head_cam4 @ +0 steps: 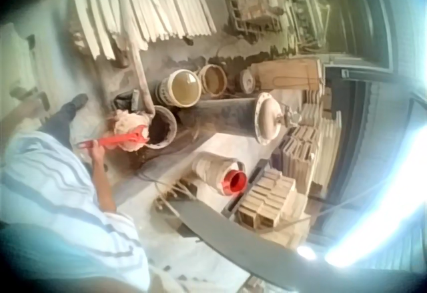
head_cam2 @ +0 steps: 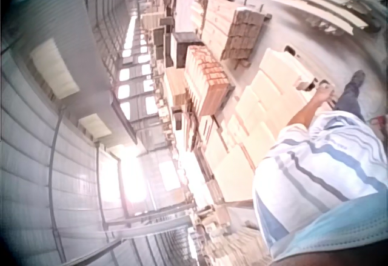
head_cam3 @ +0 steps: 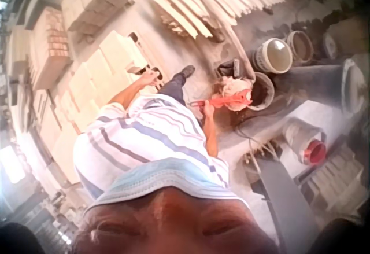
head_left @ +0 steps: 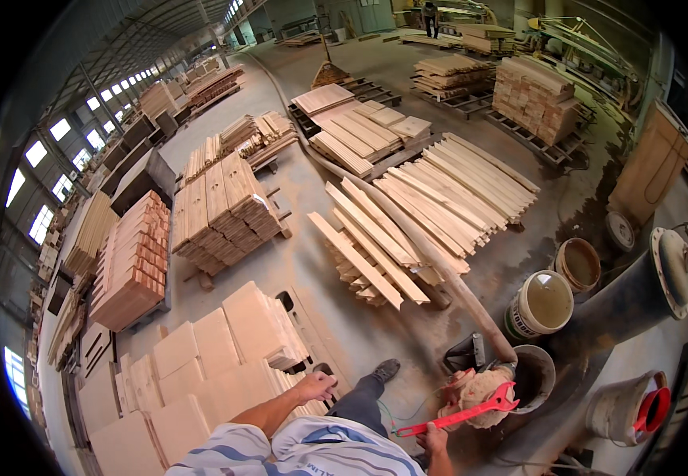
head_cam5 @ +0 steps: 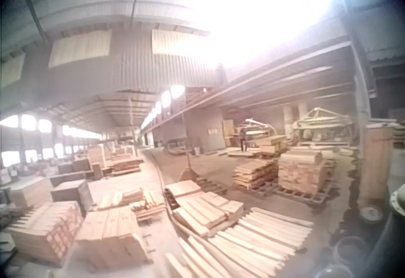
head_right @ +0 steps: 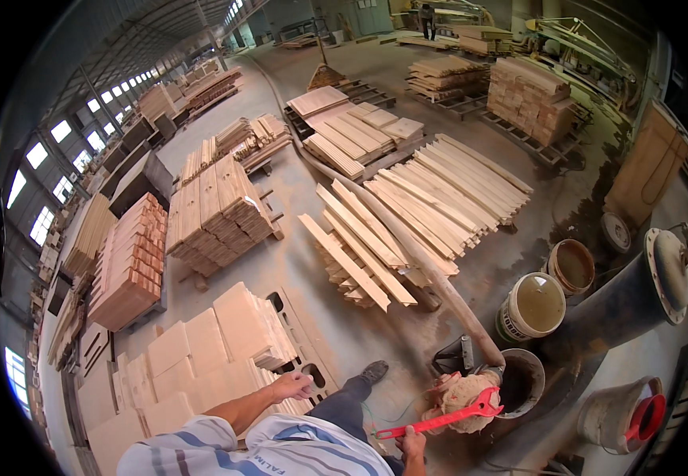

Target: The person walks through a warehouse filled with stacks of lumber and approaches a vertical pipe system. They use a red scoop to transfer a dark liquid from a large bucket into a smaller bucket positioned beneath a pipe outlet.

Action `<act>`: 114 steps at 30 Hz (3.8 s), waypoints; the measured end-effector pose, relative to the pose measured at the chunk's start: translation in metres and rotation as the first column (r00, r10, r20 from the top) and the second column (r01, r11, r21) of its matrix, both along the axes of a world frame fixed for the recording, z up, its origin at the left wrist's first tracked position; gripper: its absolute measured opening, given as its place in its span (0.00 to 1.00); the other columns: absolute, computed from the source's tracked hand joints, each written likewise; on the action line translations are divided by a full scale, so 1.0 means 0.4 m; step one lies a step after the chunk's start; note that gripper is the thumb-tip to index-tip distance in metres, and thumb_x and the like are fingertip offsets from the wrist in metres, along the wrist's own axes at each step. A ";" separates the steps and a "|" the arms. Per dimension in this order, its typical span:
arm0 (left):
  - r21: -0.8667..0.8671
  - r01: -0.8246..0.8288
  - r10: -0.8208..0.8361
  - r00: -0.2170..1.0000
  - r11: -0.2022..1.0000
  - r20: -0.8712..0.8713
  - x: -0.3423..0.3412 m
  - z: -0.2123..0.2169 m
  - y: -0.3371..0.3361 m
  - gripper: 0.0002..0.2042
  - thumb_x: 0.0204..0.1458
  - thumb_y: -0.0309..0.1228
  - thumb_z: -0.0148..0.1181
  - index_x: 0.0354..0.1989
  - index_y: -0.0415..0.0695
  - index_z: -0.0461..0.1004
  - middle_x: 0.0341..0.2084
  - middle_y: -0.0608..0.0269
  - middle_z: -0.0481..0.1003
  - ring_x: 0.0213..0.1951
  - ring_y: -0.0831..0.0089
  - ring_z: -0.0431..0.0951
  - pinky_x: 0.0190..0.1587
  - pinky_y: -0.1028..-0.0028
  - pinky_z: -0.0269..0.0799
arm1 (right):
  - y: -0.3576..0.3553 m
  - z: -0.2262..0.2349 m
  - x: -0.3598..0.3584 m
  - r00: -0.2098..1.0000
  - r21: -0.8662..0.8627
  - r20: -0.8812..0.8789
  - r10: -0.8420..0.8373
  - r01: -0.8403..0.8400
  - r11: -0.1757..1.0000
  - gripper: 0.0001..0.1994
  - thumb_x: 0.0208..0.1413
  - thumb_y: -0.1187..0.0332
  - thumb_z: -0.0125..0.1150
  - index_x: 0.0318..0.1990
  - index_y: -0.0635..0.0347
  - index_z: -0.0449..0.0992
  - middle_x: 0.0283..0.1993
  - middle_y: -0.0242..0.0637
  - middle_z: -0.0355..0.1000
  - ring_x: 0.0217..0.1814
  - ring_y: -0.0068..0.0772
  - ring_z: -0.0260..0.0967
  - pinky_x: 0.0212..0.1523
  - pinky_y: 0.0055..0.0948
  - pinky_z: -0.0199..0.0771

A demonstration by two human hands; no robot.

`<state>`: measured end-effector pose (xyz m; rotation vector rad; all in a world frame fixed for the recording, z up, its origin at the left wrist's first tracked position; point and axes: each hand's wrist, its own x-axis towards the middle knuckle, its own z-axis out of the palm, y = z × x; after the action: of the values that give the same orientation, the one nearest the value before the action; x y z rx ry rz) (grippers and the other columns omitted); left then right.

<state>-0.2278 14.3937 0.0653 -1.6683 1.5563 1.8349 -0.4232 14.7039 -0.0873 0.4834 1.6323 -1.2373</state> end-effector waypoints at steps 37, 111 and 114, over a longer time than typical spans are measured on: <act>-0.010 -0.026 0.026 0.999 1.000 -0.027 0.027 -0.009 0.010 0.22 0.50 0.49 0.51 0.37 0.39 0.68 0.29 0.59 0.74 0.28 0.73 0.75 0.32 0.75 0.72 | 0.000 0.026 0.001 0.997 -0.016 0.011 0.074 -0.073 0.997 0.15 0.57 0.60 0.47 0.39 0.65 0.68 0.33 0.43 0.70 0.29 0.36 0.72 0.27 0.33 0.77; 0.024 -0.016 0.016 1.000 1.000 -0.018 0.025 -0.008 -0.008 0.16 0.53 0.42 0.51 0.37 0.40 0.66 0.28 0.57 0.73 0.29 0.69 0.76 0.30 0.76 0.73 | -0.013 0.021 0.044 1.000 -0.022 -0.027 -0.013 0.013 1.000 0.16 0.56 0.58 0.47 0.35 0.65 0.70 0.29 0.37 0.70 0.25 0.26 0.67 0.23 0.24 0.69; 0.031 -0.009 0.009 1.000 0.999 -0.019 0.024 -0.010 -0.009 0.16 0.53 0.42 0.51 0.37 0.40 0.66 0.29 0.57 0.73 0.29 0.69 0.76 0.30 0.75 0.73 | -0.012 0.008 0.047 1.000 -0.032 -0.013 -0.009 0.009 0.999 0.16 0.56 0.58 0.47 0.36 0.64 0.69 0.29 0.38 0.70 0.26 0.27 0.67 0.24 0.24 0.69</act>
<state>-0.2184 14.3900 0.0614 -1.6519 1.5230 1.8751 -0.4043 14.6992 -0.0841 0.4638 1.6206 -1.2743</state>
